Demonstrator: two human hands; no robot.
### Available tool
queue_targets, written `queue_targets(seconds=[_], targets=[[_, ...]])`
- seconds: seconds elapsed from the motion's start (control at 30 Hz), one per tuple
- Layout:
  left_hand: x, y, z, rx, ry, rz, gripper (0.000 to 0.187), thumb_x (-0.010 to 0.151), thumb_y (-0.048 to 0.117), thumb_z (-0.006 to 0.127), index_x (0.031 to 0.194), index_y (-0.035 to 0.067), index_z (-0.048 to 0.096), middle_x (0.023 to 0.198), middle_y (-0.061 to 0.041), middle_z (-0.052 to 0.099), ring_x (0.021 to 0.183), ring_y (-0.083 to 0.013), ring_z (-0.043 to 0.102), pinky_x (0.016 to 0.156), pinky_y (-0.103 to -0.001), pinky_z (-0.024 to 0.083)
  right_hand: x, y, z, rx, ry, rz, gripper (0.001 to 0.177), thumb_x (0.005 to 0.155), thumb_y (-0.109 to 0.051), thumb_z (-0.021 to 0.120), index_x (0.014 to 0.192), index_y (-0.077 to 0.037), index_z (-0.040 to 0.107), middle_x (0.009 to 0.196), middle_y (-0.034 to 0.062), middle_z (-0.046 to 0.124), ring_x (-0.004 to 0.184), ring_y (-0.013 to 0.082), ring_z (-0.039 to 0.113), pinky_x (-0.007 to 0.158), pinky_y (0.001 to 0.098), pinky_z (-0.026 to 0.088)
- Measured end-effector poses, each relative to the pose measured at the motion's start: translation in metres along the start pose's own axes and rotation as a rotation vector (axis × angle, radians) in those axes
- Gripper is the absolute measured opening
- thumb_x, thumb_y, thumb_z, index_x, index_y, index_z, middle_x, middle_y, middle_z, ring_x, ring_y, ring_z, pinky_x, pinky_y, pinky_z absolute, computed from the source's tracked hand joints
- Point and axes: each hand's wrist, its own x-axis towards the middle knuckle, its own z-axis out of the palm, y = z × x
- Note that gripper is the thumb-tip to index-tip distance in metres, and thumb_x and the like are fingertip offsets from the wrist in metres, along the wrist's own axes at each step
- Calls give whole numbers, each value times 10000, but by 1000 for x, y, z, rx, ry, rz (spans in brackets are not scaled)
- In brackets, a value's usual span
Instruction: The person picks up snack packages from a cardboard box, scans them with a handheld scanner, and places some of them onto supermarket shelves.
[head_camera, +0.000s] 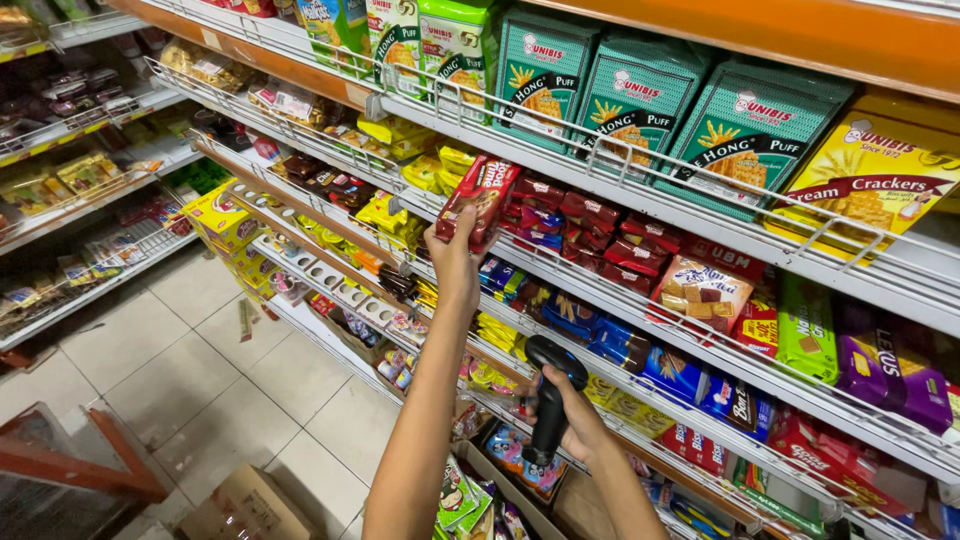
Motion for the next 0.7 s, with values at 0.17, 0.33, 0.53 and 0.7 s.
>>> queue_targets(seconds=[0.17, 0.33, 0.53, 0.7], targets=[[7, 5, -4, 23, -21, -6, 556, 886, 286, 753, 1196, 35, 366, 1228, -166, 559, 1073, -272, 677, 878, -513, 602, 0, -2, -2, -10, -3, -8, 401, 882, -464, 686, 921, -77, 589, 974, 175, 699, 684, 194, 644, 619, 338, 556], [19, -4, -12, 32, 59, 93, 551, 905, 259, 763, 1198, 40, 352, 1215, -160, 542, 1052, -249, 658, 881, -497, 635, -2, -4, -5, -25, 7, -3, 405, 889, -478, 679, 913, -84, 586, 970, 158, 679, 683, 199, 640, 608, 349, 560], [14, -3, -12, 41, 62, 86, 548, 895, 276, 757, 1171, 39, 347, 1190, -140, 519, 1046, -241, 651, 870, -523, 651, -6, -6, -9, -10, 3, 9, 398, 887, -475, 674, 895, -87, 588, 1020, 167, 708, 682, 192, 626, 608, 336, 546], [23, -6, -13, 48, 8, 23, 543, 904, 309, 754, 1153, 3, 381, 1197, -177, 526, 1077, -278, 661, 873, -547, 602, -6, -6, -13, 9, -45, 5, 389, 892, -474, 683, 905, -96, 591, 1014, 170, 699, 678, 178, 598, 613, 320, 544]])
